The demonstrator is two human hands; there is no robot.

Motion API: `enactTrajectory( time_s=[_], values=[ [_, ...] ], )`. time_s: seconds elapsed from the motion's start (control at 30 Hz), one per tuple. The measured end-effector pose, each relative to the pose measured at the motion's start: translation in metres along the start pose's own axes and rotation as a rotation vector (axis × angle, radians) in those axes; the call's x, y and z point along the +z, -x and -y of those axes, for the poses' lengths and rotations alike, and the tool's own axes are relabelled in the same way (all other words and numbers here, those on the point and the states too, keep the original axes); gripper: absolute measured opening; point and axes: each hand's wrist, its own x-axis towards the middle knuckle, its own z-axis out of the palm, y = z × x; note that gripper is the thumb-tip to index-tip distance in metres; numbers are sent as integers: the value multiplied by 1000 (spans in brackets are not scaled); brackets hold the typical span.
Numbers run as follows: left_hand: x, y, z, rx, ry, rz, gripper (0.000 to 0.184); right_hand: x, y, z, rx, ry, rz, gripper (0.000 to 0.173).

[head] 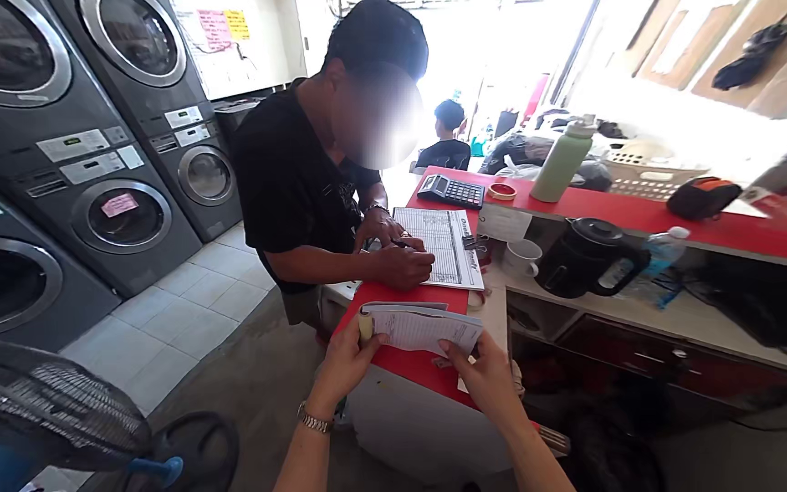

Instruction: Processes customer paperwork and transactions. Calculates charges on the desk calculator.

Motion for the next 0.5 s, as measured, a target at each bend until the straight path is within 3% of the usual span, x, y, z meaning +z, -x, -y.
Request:
enactTrajectory(
  time_s=[0.5],
  values=[
    [-3, 0, -4, -33, -33, 32, 51, 3, 1, 4, 5, -4, -8, 40]
  ],
)
